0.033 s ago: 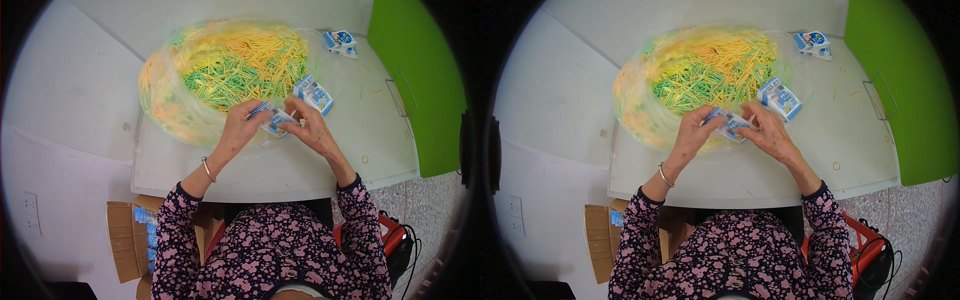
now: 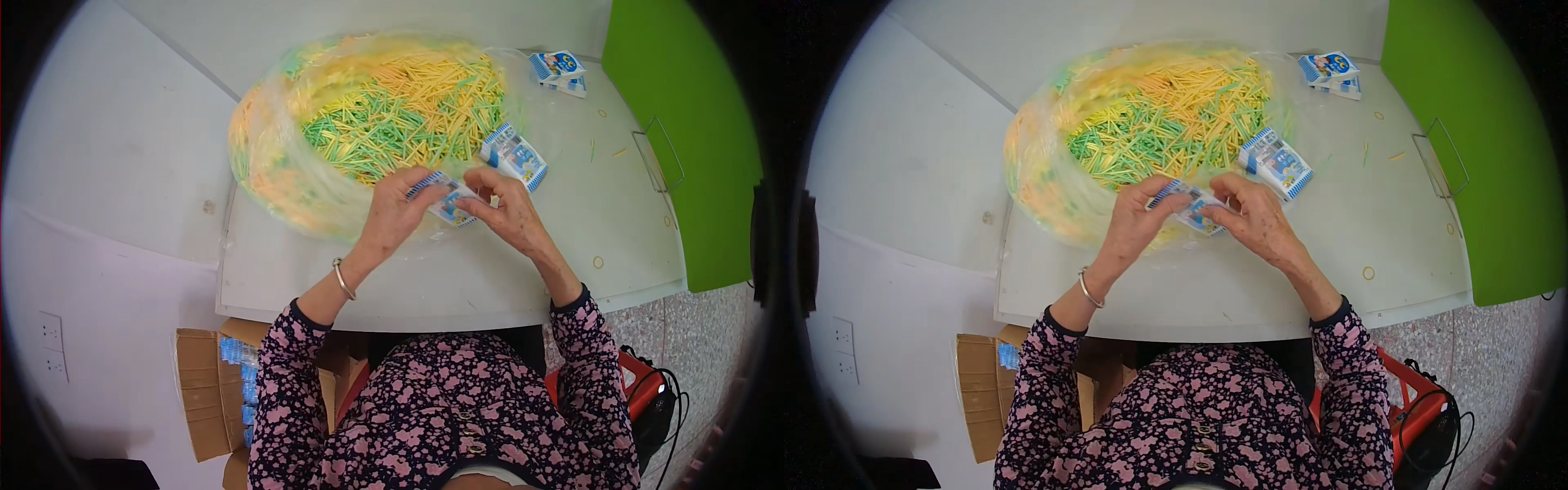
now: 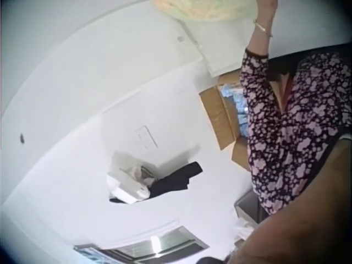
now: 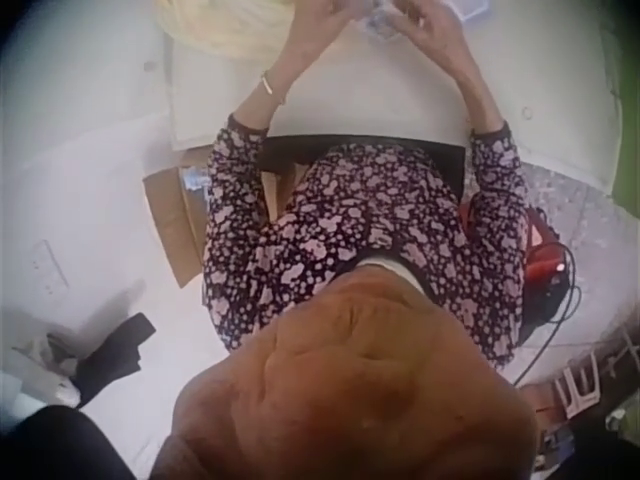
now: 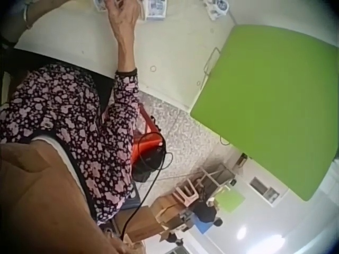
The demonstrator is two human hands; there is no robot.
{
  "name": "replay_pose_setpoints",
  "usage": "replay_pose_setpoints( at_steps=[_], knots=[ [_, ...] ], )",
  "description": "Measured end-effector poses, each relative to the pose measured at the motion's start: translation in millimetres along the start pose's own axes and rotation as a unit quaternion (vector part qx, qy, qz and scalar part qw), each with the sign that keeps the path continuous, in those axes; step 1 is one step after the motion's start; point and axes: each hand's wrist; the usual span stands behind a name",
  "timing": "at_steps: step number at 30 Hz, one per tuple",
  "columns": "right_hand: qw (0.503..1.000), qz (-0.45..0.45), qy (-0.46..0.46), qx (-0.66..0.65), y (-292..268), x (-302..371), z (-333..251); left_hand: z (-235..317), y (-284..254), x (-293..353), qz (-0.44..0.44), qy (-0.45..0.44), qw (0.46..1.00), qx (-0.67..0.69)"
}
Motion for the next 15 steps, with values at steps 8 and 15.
replay_pose_setpoints(
  at_steps=[8, 15],
  knots=[
    [0.998, 0.009, -0.018, -0.056, 18.9, -1.7, 0.5, -4.6, 5.0, 7.4, 0.093, 0.114, 0.982, -0.120],
    [0.999, 0.012, -0.032, -0.039, 21.0, -4.9, 6.7, -4.5, 5.0, 3.3, 0.088, 0.087, 0.982, -0.142]
  ],
)
Point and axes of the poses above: each hand's wrist, its own x-axis away from the middle knuckle, its own y-axis out of the palm, z = x × y, and after that the axes turned 2 degrees about -y, right-handed
